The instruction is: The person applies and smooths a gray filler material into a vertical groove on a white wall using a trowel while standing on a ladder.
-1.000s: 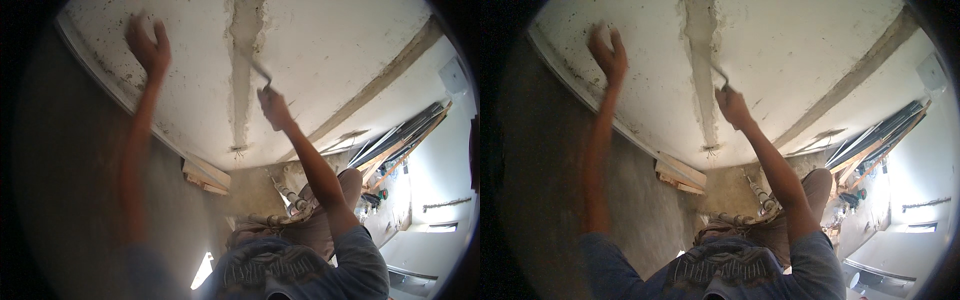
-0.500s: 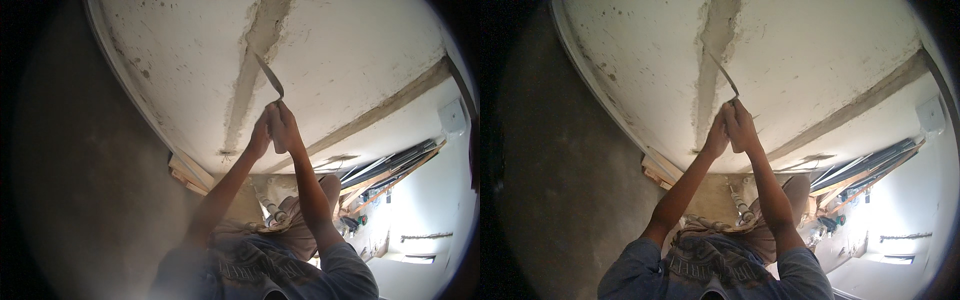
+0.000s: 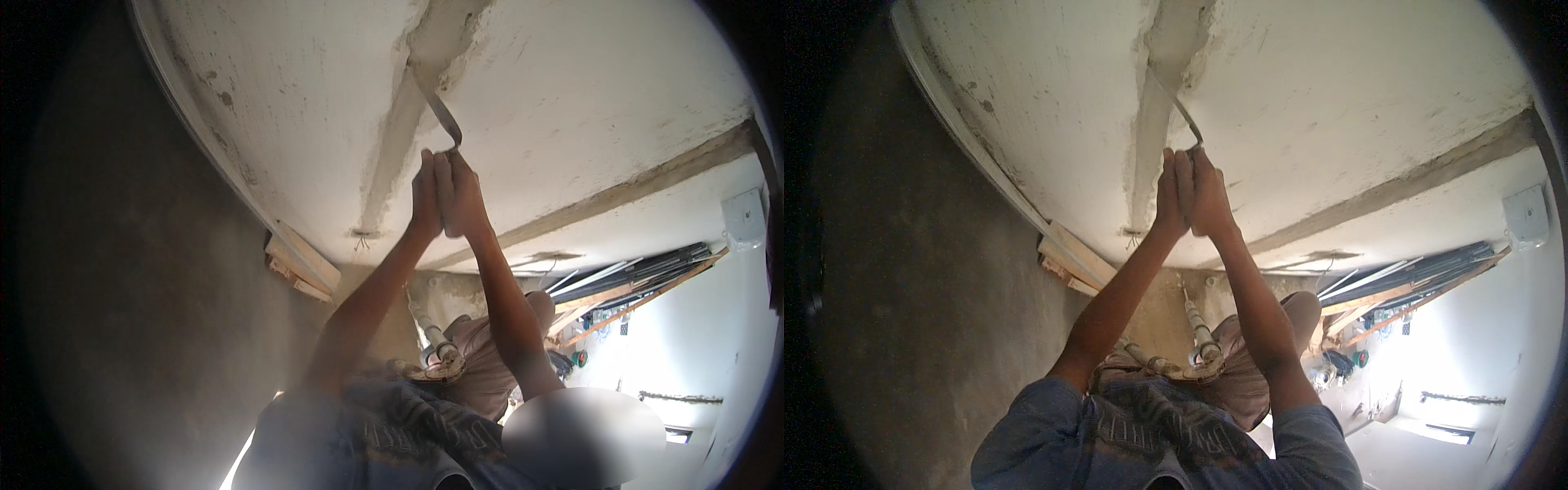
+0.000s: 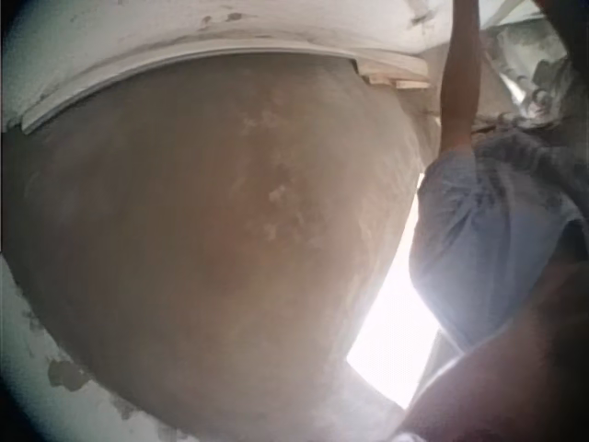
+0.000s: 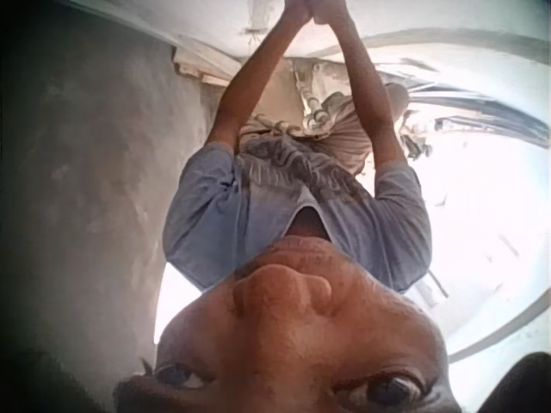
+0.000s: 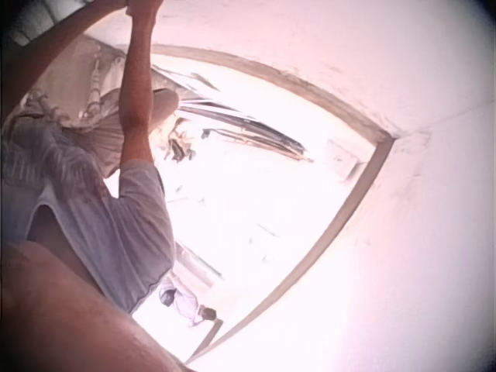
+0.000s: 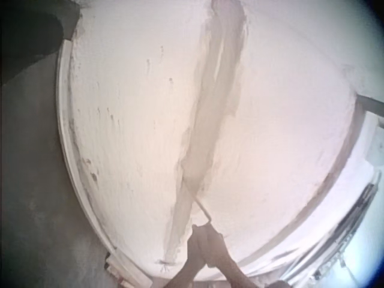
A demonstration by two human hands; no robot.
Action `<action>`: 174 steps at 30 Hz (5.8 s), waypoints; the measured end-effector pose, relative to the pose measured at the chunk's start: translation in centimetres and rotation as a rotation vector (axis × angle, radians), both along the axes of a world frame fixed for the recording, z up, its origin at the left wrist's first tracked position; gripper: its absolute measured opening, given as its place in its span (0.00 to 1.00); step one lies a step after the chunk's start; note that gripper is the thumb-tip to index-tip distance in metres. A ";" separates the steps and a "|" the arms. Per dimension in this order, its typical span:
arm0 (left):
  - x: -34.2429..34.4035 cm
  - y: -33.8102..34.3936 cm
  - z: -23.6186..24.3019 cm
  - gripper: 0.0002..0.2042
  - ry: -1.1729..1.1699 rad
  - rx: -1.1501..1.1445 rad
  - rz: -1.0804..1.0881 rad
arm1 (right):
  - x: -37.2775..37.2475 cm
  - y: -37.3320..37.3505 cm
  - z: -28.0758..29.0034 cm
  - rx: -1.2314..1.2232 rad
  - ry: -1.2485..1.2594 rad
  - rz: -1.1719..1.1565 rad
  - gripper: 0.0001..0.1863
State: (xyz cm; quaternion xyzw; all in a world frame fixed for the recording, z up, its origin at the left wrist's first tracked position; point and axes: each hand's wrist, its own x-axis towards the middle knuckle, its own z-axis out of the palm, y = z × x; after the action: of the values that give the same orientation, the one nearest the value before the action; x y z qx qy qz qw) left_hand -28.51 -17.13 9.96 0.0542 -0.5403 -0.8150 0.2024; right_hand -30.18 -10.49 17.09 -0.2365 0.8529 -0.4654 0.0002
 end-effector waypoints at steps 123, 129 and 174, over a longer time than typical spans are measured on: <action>0.5 -6.8 -7.7 0.38 0.100 -0.471 0.276 | -5.1 -8.9 -16.4 -0.356 0.036 -0.191 0.16; -0.6 -6.7 -13.6 0.35 0.013 -0.283 0.175 | -5.3 -8.3 -23.5 -0.327 0.046 -0.190 0.15; -0.7 -7.6 -15.7 0.33 -0.121 -0.535 0.266 | -6.3 -8.9 -27.1 -0.271 0.168 -0.149 0.11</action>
State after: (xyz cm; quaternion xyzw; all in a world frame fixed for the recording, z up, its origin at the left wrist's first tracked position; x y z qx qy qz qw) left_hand -29.19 -24.73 -5.74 0.1178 -0.7350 -0.6053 0.2820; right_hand -36.43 -19.42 -9.99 -0.2087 0.7946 -0.5534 -0.1373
